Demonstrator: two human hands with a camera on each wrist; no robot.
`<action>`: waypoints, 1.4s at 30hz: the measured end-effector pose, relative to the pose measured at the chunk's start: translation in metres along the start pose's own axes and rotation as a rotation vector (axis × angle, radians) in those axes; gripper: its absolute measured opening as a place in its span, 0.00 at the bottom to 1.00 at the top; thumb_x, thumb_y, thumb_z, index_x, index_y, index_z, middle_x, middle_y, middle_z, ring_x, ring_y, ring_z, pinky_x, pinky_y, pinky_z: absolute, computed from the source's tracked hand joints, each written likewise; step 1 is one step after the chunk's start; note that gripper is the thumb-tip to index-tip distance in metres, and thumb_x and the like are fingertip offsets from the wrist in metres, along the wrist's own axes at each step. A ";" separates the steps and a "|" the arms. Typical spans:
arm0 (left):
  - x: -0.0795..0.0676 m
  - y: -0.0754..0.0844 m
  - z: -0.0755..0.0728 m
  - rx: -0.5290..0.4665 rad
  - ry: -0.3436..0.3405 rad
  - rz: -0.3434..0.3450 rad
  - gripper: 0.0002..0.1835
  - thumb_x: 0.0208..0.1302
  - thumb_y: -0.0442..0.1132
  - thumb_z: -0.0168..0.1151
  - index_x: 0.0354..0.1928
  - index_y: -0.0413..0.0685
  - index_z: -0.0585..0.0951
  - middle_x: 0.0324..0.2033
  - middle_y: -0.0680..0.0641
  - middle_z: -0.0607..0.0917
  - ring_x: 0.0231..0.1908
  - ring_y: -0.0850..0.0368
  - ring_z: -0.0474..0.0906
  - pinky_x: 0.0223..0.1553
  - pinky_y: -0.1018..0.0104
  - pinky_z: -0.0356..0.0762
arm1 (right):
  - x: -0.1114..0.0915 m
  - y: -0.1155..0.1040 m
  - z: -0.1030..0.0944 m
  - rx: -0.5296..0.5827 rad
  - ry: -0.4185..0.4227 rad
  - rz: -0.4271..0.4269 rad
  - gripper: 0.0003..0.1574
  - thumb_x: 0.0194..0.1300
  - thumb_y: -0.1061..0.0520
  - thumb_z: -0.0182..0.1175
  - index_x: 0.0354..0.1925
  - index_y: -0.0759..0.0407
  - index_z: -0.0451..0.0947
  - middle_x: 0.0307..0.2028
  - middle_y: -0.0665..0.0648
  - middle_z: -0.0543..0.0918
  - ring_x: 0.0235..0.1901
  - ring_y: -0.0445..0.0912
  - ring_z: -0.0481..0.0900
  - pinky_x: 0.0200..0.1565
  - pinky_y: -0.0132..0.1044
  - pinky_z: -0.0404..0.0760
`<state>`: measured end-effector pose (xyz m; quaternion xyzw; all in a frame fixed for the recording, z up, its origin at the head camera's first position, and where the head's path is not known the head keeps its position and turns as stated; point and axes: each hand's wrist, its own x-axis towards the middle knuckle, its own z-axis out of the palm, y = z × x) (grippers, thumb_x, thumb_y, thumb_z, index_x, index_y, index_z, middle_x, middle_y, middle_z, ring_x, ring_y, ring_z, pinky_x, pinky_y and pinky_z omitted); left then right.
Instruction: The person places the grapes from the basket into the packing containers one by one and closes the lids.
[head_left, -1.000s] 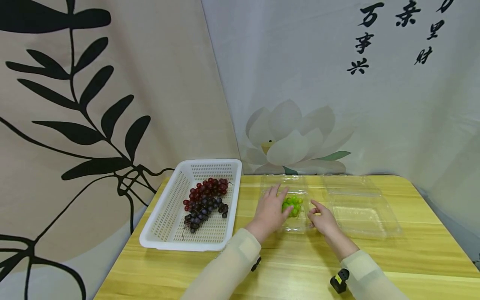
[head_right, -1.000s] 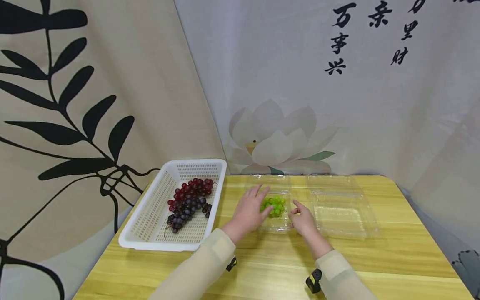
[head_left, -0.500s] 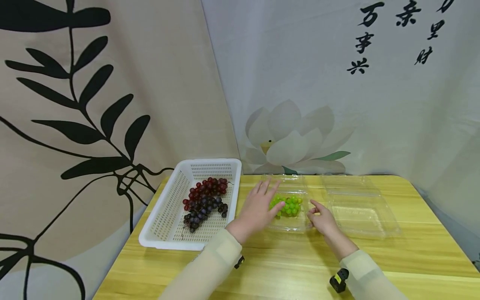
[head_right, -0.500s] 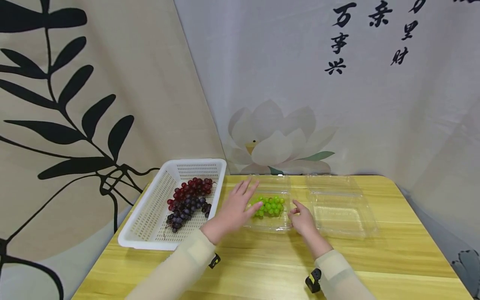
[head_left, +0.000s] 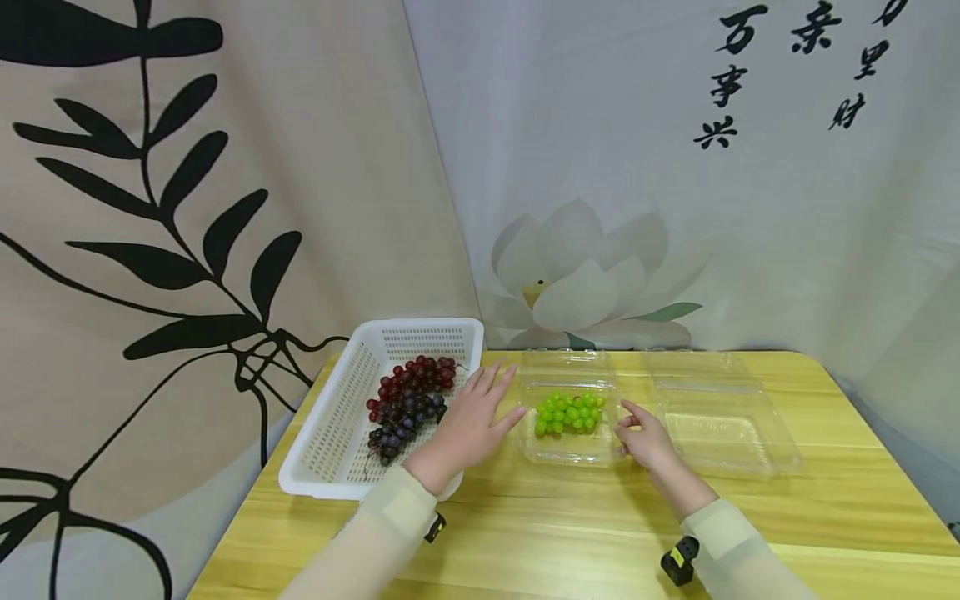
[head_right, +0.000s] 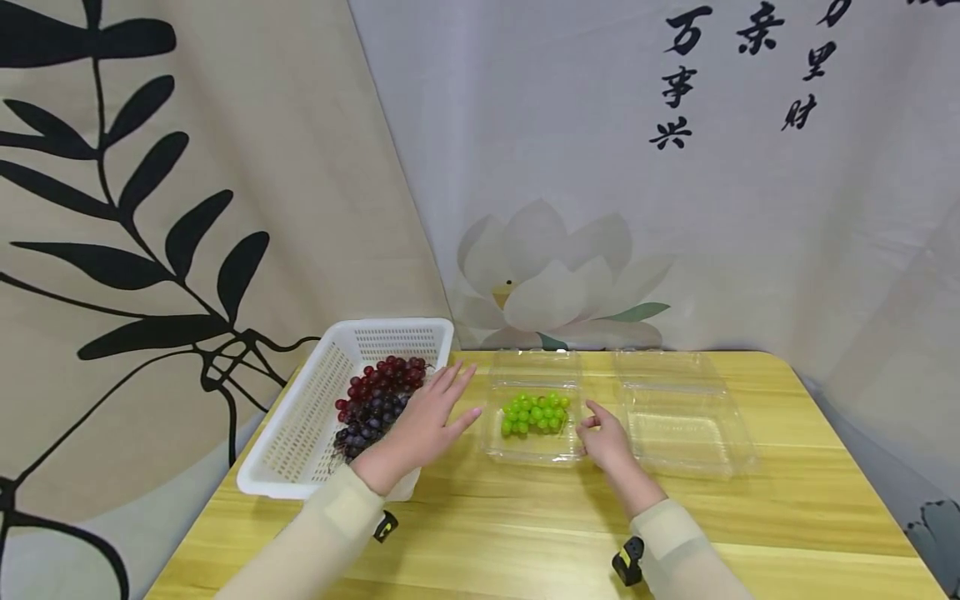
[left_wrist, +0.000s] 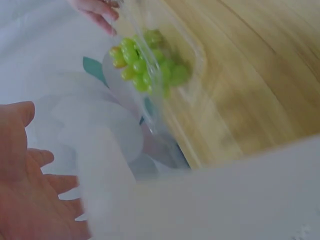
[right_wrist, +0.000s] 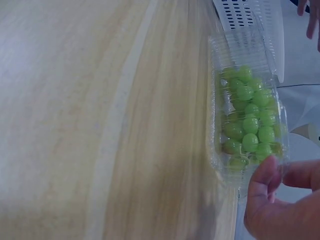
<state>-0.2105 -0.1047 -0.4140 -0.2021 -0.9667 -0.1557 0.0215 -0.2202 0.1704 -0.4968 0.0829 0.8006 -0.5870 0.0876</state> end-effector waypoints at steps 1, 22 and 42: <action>-0.002 -0.003 -0.001 0.002 -0.003 -0.005 0.36 0.70 0.62 0.41 0.75 0.62 0.45 0.74 0.47 0.48 0.72 0.42 0.44 0.69 0.40 0.50 | 0.000 0.000 0.000 0.001 -0.002 -0.003 0.35 0.69 0.67 0.48 0.71 0.66 0.51 0.44 0.61 0.67 0.26 0.42 0.69 0.29 0.34 0.79; -0.035 -0.085 -0.025 -0.037 -0.033 -0.151 0.37 0.70 0.60 0.44 0.75 0.60 0.45 0.74 0.44 0.44 0.72 0.38 0.41 0.66 0.32 0.46 | 0.000 0.002 -0.001 -0.002 -0.005 -0.007 0.35 0.69 0.66 0.48 0.71 0.67 0.50 0.44 0.62 0.67 0.26 0.43 0.71 0.28 0.33 0.79; -0.045 -0.148 -0.018 -0.311 -0.104 -0.286 0.37 0.67 0.36 0.56 0.73 0.42 0.52 0.71 0.31 0.51 0.69 0.31 0.48 0.63 0.35 0.58 | 0.000 0.000 -0.001 0.006 -0.003 -0.004 0.35 0.69 0.66 0.48 0.71 0.66 0.51 0.44 0.61 0.66 0.27 0.43 0.71 0.30 0.35 0.80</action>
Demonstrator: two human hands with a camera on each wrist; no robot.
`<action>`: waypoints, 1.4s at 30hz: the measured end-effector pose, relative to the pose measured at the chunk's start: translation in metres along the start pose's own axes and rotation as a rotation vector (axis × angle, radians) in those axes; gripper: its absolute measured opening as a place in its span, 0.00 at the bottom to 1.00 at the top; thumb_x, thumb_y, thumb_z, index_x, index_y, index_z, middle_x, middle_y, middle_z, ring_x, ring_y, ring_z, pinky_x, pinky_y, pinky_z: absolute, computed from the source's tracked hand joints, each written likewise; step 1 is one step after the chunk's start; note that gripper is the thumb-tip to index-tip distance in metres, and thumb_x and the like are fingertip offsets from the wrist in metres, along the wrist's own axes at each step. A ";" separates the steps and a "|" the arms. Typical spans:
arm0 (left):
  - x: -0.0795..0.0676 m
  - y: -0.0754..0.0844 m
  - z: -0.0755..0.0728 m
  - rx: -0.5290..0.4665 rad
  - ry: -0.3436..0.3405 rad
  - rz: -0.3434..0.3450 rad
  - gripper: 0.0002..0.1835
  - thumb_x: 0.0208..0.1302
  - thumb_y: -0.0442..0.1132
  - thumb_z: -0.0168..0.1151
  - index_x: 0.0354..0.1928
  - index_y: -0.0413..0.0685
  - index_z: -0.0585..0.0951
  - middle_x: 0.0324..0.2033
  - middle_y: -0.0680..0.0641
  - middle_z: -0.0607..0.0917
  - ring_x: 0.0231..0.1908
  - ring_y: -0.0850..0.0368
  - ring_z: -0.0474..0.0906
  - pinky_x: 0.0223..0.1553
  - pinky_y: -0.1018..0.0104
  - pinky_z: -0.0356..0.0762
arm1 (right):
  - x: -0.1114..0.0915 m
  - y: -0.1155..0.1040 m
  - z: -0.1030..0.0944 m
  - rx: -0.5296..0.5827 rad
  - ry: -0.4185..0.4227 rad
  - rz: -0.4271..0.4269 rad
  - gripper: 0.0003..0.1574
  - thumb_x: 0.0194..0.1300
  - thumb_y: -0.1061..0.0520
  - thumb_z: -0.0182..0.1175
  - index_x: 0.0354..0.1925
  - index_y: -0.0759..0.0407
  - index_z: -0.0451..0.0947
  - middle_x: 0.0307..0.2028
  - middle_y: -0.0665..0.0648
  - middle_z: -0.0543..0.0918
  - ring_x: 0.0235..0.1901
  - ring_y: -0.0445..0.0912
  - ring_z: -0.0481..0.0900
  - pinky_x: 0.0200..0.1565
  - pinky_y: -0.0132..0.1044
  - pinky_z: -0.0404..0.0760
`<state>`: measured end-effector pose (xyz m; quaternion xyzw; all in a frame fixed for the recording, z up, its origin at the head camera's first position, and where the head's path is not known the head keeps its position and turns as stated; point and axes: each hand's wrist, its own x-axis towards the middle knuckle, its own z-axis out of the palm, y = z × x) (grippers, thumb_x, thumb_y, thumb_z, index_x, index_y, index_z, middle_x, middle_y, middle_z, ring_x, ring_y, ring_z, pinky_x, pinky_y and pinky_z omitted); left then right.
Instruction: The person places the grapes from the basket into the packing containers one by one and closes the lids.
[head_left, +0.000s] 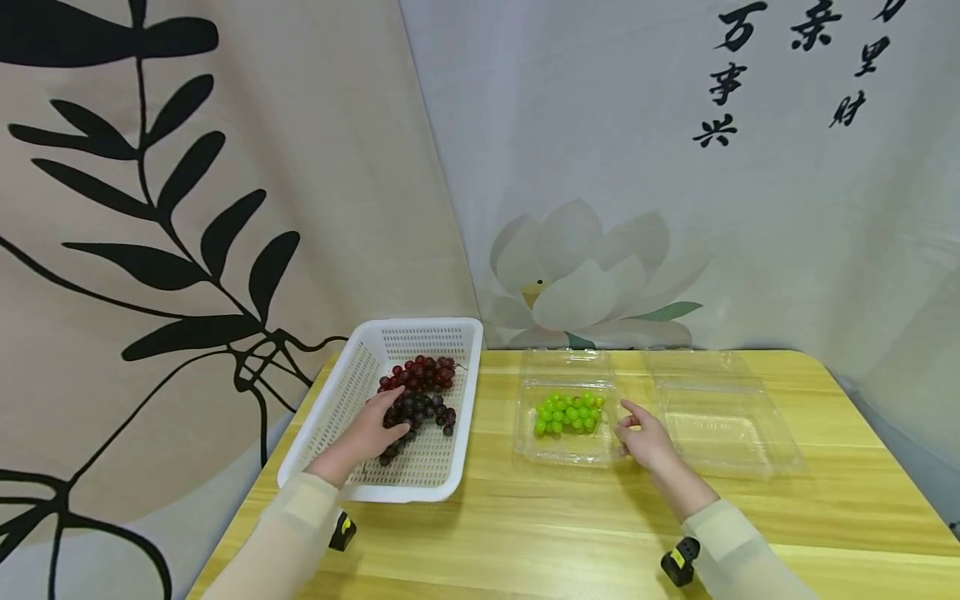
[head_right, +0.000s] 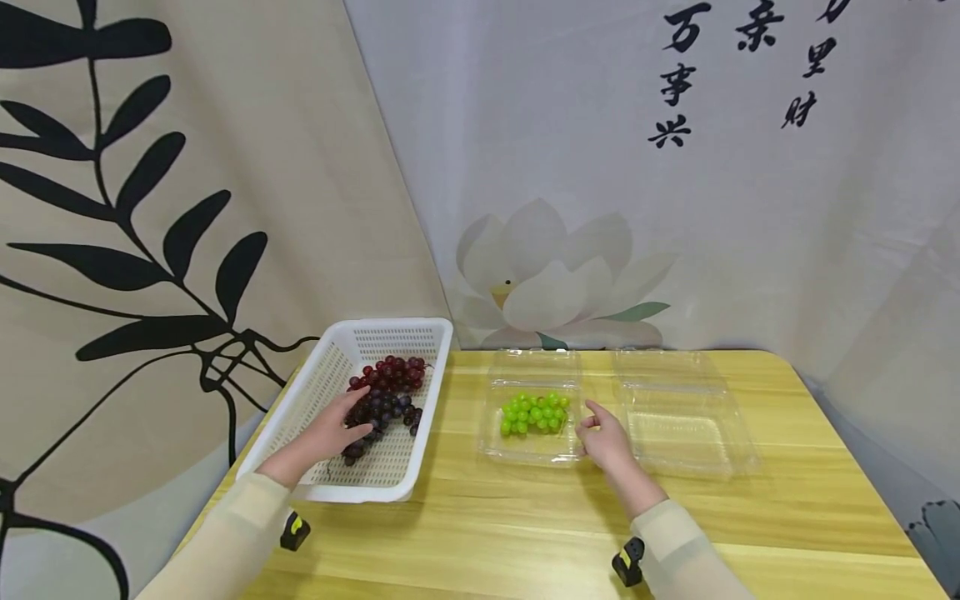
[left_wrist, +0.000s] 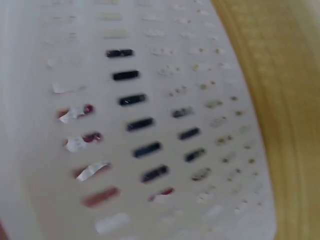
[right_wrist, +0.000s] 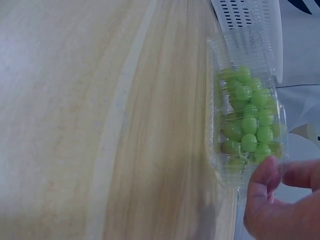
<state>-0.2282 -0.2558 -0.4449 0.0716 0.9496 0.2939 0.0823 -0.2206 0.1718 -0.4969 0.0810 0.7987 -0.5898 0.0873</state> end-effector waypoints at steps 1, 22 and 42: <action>0.000 -0.003 0.000 -0.004 0.001 -0.007 0.36 0.67 0.36 0.57 0.73 0.41 0.52 0.70 0.31 0.51 0.69 0.31 0.48 0.62 0.35 0.59 | 0.000 0.000 0.000 0.000 -0.001 0.001 0.35 0.69 0.66 0.48 0.71 0.66 0.51 0.44 0.61 0.66 0.27 0.43 0.71 0.30 0.35 0.80; 0.004 -0.025 0.011 0.087 -0.032 -0.074 0.41 0.62 0.44 0.63 0.72 0.41 0.55 0.70 0.29 0.50 0.65 0.26 0.53 0.58 0.33 0.63 | -0.001 -0.002 0.001 0.014 -0.007 0.008 0.35 0.70 0.66 0.47 0.71 0.66 0.50 0.44 0.61 0.66 0.26 0.42 0.69 0.30 0.33 0.80; 0.009 -0.032 0.017 0.094 0.004 -0.112 0.43 0.51 0.32 0.66 0.70 0.43 0.59 0.63 0.31 0.57 0.58 0.37 0.62 0.45 0.50 0.74 | -0.002 0.000 -0.001 0.006 -0.007 0.006 0.35 0.70 0.65 0.48 0.71 0.65 0.50 0.43 0.60 0.66 0.27 0.43 0.71 0.30 0.34 0.80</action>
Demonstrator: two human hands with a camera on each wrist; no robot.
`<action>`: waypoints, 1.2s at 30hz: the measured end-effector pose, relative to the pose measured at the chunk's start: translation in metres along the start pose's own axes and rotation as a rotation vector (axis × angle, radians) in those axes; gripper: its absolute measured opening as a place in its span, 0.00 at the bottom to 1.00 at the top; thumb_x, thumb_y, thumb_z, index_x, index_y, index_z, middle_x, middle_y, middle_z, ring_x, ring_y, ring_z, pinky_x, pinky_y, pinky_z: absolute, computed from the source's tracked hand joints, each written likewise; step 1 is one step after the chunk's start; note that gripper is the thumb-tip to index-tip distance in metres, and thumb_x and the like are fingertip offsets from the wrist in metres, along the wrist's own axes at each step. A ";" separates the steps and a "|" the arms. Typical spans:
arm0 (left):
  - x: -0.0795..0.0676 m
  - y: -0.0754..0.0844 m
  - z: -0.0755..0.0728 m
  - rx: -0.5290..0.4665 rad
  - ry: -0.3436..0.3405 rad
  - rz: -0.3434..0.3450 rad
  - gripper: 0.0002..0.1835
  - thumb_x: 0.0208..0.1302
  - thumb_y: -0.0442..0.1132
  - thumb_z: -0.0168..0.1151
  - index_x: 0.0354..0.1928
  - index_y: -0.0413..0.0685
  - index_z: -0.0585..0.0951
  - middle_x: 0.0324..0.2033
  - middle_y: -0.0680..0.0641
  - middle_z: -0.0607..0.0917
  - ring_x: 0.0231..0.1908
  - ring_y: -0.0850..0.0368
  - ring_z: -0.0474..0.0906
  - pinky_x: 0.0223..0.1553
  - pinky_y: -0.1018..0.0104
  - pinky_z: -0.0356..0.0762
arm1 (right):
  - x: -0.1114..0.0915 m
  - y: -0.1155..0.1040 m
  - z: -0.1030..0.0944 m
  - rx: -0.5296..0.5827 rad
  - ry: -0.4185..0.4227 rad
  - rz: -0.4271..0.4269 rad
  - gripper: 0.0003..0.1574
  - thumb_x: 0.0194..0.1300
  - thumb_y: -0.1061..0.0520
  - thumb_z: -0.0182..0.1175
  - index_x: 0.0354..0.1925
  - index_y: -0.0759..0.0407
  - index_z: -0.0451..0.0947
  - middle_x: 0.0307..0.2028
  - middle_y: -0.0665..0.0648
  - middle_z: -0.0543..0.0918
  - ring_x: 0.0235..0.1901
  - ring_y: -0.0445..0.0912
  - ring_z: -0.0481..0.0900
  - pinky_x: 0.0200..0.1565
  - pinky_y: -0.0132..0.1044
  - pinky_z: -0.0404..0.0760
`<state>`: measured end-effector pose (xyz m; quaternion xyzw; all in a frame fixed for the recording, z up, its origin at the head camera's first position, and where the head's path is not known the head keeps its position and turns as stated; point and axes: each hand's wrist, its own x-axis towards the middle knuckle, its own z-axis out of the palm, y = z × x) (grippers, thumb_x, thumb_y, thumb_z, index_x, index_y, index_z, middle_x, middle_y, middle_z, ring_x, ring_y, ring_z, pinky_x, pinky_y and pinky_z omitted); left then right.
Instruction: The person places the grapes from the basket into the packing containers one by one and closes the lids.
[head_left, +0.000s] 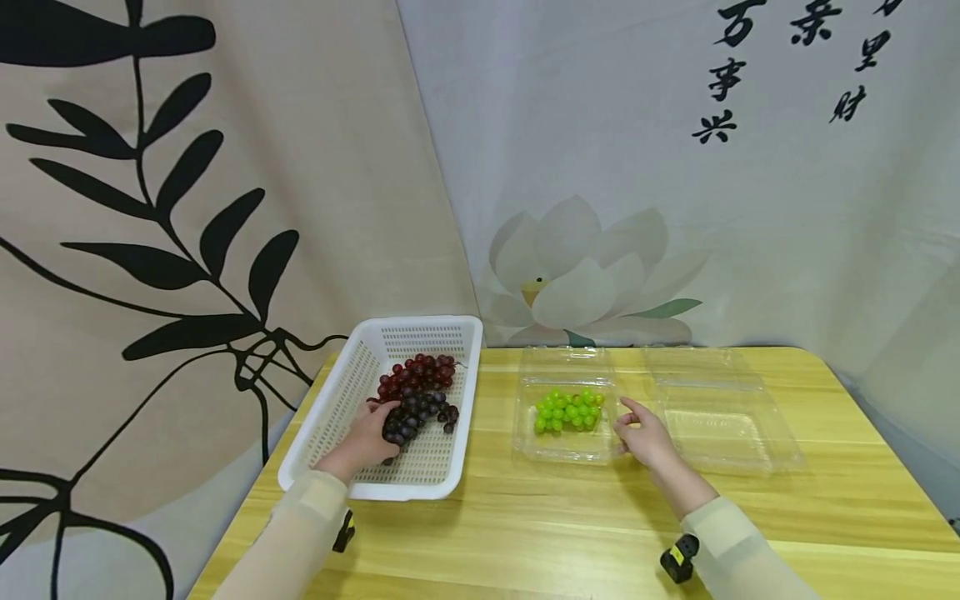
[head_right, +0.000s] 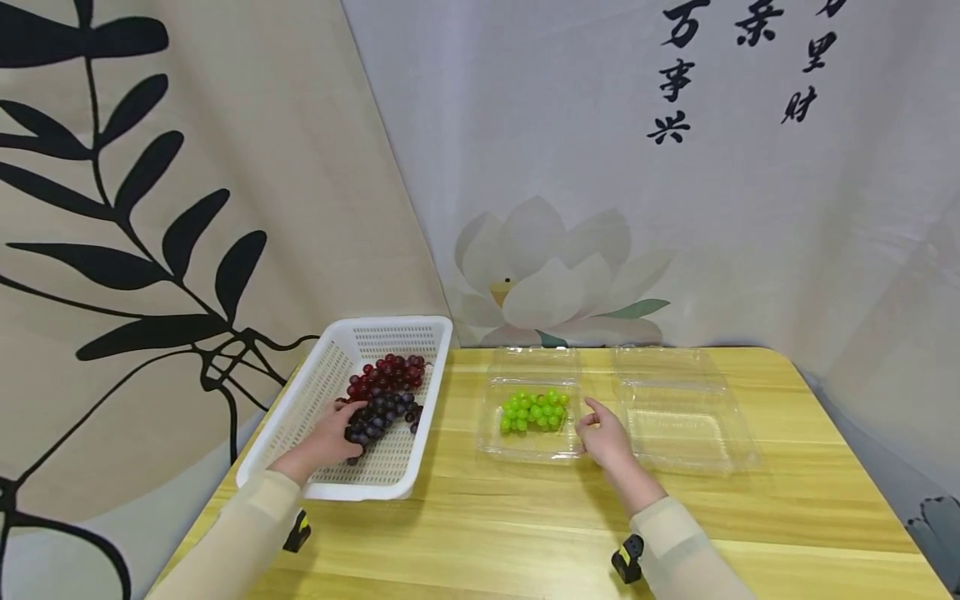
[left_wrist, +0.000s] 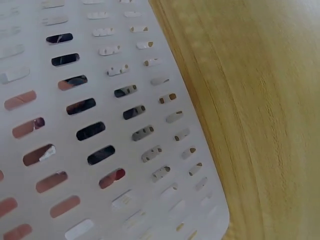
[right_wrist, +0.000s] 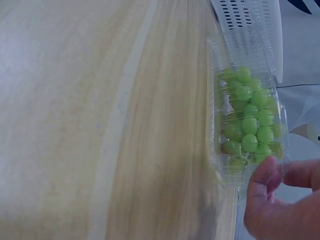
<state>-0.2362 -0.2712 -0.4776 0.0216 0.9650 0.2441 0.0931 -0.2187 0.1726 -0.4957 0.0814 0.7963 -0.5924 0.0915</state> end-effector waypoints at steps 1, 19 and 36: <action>0.000 0.000 0.000 -0.013 -0.001 0.003 0.43 0.50 0.31 0.64 0.70 0.44 0.59 0.63 0.31 0.58 0.58 0.37 0.63 0.41 0.53 0.74 | 0.000 0.000 0.000 0.000 0.000 -0.001 0.35 0.70 0.66 0.48 0.71 0.65 0.50 0.43 0.60 0.66 0.27 0.43 0.71 0.30 0.34 0.80; 0.002 0.009 0.007 0.140 0.032 0.041 0.38 0.63 0.38 0.63 0.70 0.37 0.57 0.66 0.28 0.58 0.62 0.31 0.63 0.57 0.42 0.70 | -0.001 0.000 0.001 -0.013 -0.003 0.003 0.35 0.70 0.65 0.48 0.72 0.65 0.50 0.45 0.62 0.67 0.26 0.44 0.72 0.30 0.36 0.80; -0.004 0.019 -0.006 0.296 0.314 0.229 0.24 0.59 0.31 0.65 0.58 0.41 0.76 0.62 0.36 0.71 0.57 0.35 0.71 0.55 0.49 0.75 | 0.001 -0.001 0.000 -0.006 -0.011 -0.004 0.35 0.70 0.65 0.47 0.72 0.65 0.50 0.44 0.61 0.66 0.26 0.43 0.70 0.30 0.35 0.79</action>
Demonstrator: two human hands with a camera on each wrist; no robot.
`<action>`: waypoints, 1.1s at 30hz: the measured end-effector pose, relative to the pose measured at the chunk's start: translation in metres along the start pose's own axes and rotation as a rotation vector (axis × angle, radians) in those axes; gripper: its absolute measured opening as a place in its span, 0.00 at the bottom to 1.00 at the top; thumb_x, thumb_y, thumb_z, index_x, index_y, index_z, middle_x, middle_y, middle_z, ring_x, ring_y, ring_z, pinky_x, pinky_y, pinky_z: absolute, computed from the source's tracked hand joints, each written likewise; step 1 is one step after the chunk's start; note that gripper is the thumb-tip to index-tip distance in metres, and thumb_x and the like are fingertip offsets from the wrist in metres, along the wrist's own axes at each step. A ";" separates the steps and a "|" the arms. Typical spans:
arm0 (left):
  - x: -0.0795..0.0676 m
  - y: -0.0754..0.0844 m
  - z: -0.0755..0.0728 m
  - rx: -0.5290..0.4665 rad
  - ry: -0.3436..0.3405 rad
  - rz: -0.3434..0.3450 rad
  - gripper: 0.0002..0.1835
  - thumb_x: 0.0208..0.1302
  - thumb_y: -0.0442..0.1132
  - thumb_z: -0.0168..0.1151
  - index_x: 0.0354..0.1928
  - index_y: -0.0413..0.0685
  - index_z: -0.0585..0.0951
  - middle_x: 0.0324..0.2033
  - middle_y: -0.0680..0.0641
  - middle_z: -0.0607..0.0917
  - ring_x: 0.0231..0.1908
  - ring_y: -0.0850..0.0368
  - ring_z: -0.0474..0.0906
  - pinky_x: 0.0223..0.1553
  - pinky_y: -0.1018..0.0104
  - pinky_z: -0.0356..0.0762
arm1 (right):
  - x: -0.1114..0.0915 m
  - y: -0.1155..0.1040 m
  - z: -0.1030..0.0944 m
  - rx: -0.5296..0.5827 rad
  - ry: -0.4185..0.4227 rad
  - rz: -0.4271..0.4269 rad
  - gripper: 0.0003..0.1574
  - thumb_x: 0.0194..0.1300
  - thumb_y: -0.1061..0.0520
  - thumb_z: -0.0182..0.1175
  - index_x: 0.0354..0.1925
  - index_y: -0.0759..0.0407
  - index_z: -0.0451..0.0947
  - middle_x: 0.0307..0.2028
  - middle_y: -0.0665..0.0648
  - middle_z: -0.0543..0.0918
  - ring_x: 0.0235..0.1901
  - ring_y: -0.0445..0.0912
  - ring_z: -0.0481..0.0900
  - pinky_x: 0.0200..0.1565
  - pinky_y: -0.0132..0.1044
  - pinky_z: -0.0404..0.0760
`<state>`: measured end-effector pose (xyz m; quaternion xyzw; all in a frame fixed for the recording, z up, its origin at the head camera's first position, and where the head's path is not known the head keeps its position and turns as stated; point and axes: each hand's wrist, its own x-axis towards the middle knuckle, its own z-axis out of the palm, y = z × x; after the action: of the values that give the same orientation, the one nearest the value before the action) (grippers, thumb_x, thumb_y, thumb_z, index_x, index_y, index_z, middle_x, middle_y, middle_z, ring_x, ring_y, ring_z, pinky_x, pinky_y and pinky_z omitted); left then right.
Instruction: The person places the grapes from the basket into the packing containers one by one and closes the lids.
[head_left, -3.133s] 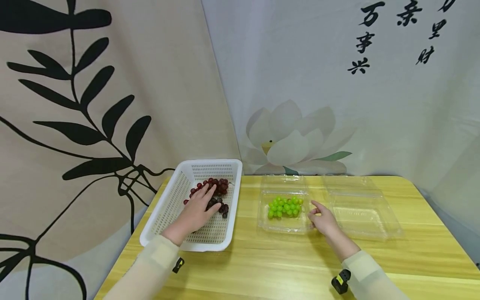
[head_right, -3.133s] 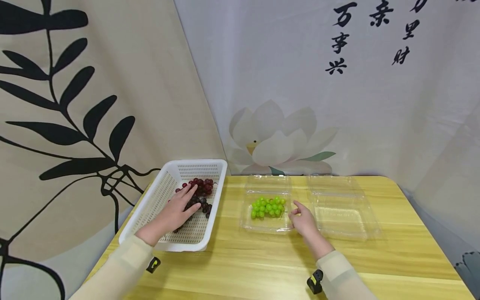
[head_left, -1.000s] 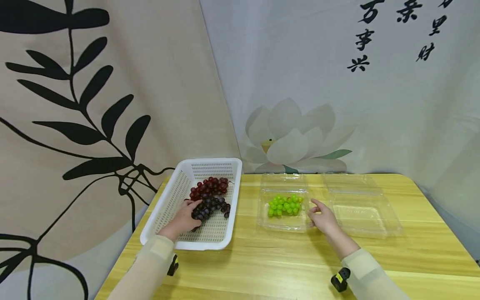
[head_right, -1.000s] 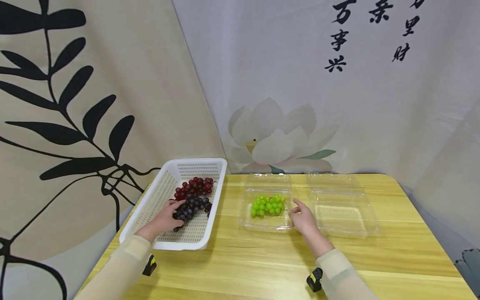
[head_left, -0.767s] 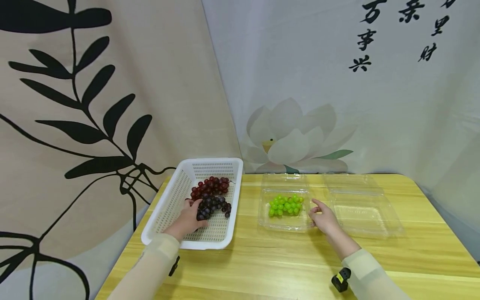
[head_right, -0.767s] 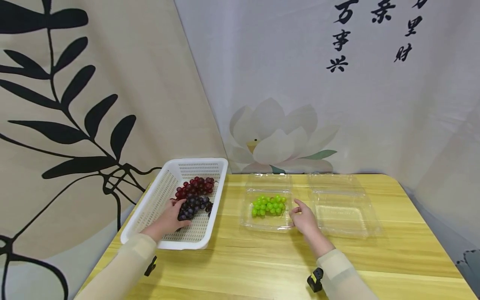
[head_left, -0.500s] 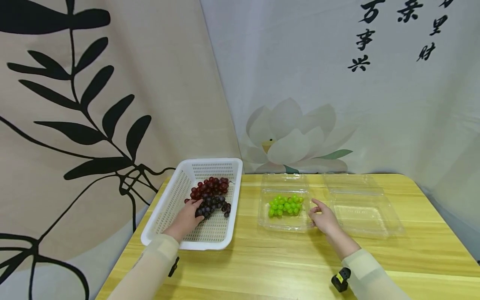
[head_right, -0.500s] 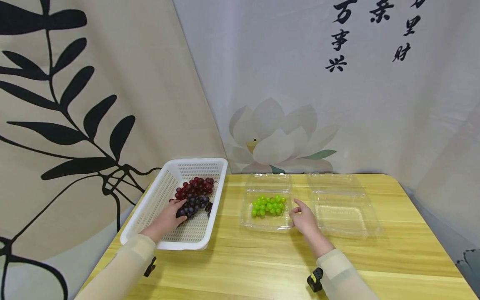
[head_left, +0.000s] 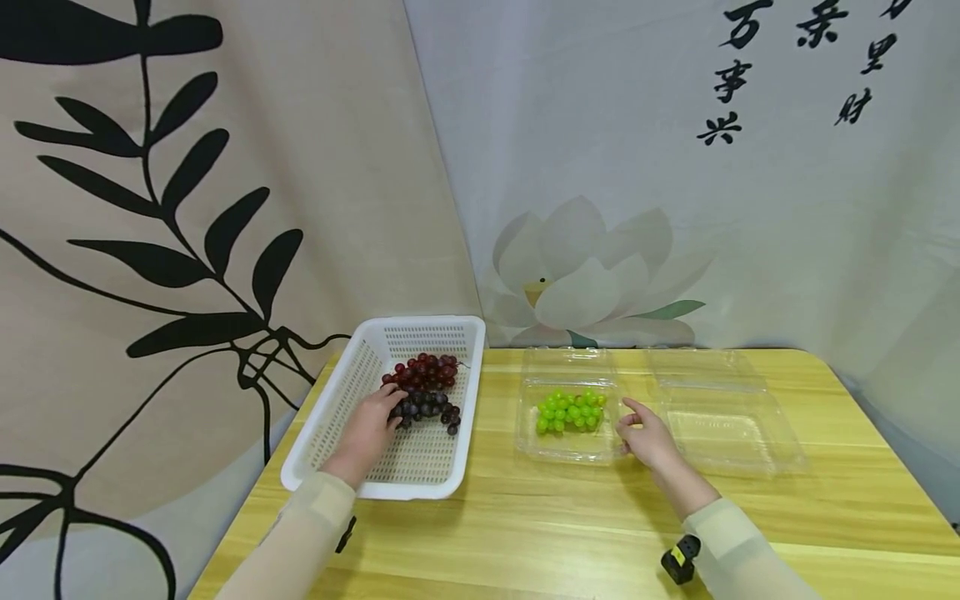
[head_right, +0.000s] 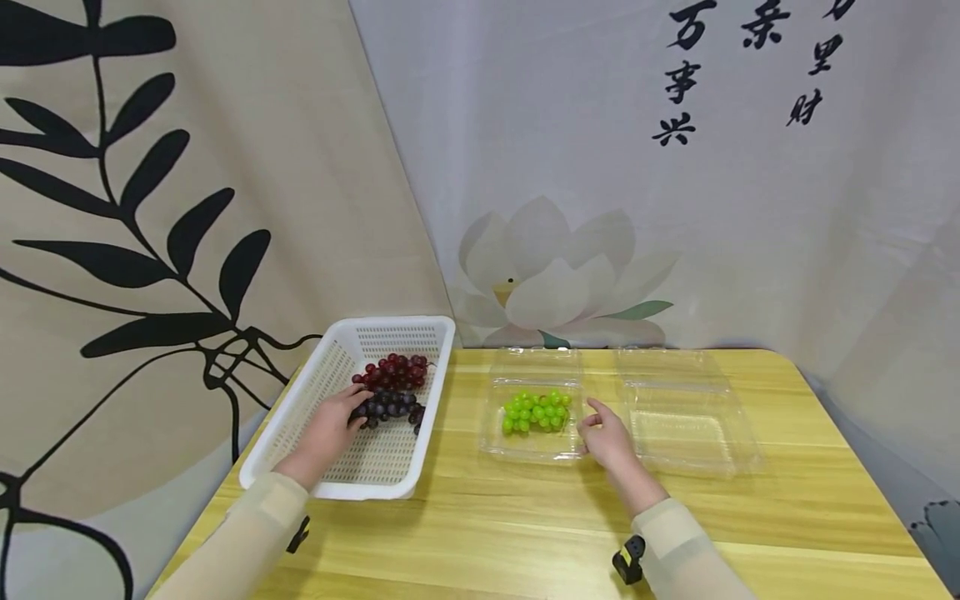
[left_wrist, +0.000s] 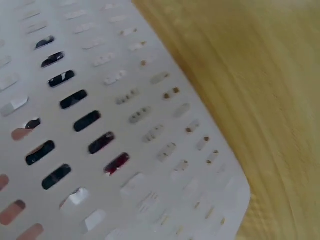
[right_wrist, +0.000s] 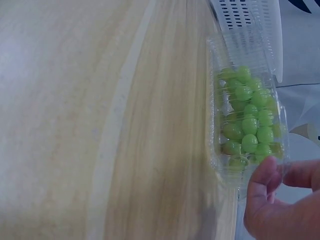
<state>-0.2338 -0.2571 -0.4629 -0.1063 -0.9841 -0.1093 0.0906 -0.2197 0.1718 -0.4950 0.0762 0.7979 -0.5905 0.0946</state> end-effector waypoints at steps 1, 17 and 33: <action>0.000 0.000 -0.001 0.002 0.015 0.006 0.24 0.58 0.31 0.65 0.58 0.41 0.76 0.62 0.36 0.71 0.57 0.35 0.71 0.55 0.48 0.75 | 0.000 0.000 0.000 -0.001 0.001 0.002 0.35 0.70 0.65 0.47 0.72 0.65 0.50 0.44 0.61 0.66 0.26 0.43 0.70 0.30 0.35 0.79; 0.002 0.010 -0.024 0.007 0.190 0.110 0.23 0.62 0.35 0.63 0.61 0.46 0.75 0.64 0.41 0.71 0.60 0.41 0.69 0.60 0.49 0.70 | 0.001 -0.001 0.000 0.005 -0.007 0.010 0.35 0.70 0.66 0.47 0.72 0.65 0.50 0.44 0.61 0.66 0.27 0.43 0.70 0.30 0.35 0.79; 0.004 0.030 -0.033 -0.196 0.312 0.077 0.24 0.61 0.37 0.64 0.60 0.50 0.75 0.65 0.45 0.71 0.62 0.43 0.69 0.61 0.49 0.69 | 0.001 0.000 0.000 0.020 0.002 0.005 0.35 0.69 0.66 0.47 0.71 0.65 0.50 0.43 0.60 0.67 0.30 0.46 0.73 0.31 0.35 0.79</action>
<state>-0.2261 -0.2352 -0.4248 -0.1342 -0.9379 -0.2162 0.2356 -0.2203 0.1720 -0.4953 0.0797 0.7919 -0.5981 0.0946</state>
